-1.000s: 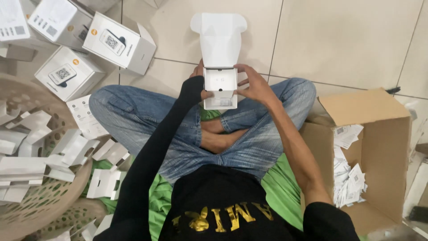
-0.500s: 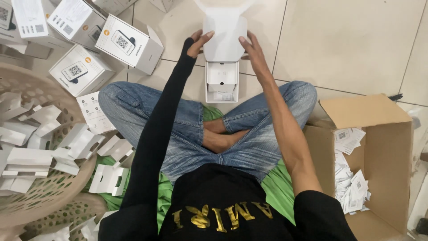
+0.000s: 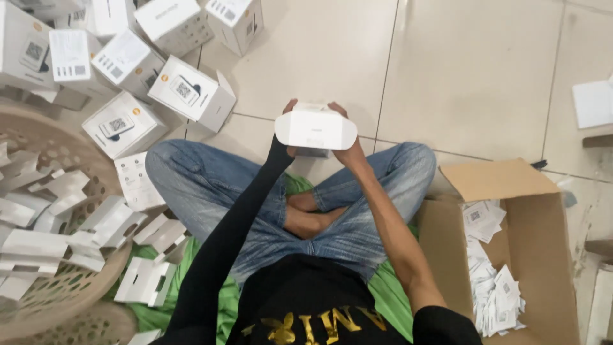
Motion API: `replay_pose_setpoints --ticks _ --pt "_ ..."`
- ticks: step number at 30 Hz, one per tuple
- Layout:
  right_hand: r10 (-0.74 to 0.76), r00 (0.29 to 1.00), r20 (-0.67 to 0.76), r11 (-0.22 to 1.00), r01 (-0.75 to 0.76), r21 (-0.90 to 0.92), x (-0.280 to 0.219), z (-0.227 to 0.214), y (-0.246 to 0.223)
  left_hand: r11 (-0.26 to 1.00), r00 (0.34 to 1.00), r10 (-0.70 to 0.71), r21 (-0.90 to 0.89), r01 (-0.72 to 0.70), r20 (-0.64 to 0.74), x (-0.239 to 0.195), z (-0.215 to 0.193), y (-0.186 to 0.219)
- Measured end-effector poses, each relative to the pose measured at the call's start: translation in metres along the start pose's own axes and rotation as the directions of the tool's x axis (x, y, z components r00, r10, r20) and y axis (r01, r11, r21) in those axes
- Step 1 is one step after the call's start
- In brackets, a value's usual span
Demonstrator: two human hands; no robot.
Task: The person sits on the floor and opens white product boxes one at a time, removing the folded paper inserts and manuals from each box and placing the papers into a large cardboard box beside them, setting the emptied boxes on the floor.
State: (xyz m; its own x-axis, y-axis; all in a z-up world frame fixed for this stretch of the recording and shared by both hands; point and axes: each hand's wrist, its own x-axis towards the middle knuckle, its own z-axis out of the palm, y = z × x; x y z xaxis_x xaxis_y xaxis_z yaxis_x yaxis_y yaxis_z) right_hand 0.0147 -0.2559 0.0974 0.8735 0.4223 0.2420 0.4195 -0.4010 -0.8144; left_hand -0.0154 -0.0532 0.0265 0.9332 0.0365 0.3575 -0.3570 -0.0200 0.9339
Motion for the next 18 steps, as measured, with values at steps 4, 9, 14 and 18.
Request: replay_pose_setpoints --ticks 4,9,14,18 --pt "0.031 0.999 0.044 0.999 -0.032 0.027 0.002 -0.008 -0.012 0.998 0.999 0.004 0.064 -0.006 0.032 0.003 -0.011 0.001" --pt "0.132 0.99 0.059 0.99 -0.134 0.043 0.0 -0.007 -0.016 0.997 0.994 0.014 0.077 -0.022 0.106 0.001 -0.017 -0.003" --pt "0.118 0.969 0.216 0.985 -0.143 0.101 -0.024 -0.032 -0.006 0.955 0.948 -0.141 0.291 0.055 0.286 -0.006 -0.068 0.016" --pt "0.601 0.738 0.309 0.633 -0.674 0.38 -0.051 -0.053 0.136 0.814 0.751 -0.56 0.064 0.577 0.35 0.006 -0.123 -0.024"
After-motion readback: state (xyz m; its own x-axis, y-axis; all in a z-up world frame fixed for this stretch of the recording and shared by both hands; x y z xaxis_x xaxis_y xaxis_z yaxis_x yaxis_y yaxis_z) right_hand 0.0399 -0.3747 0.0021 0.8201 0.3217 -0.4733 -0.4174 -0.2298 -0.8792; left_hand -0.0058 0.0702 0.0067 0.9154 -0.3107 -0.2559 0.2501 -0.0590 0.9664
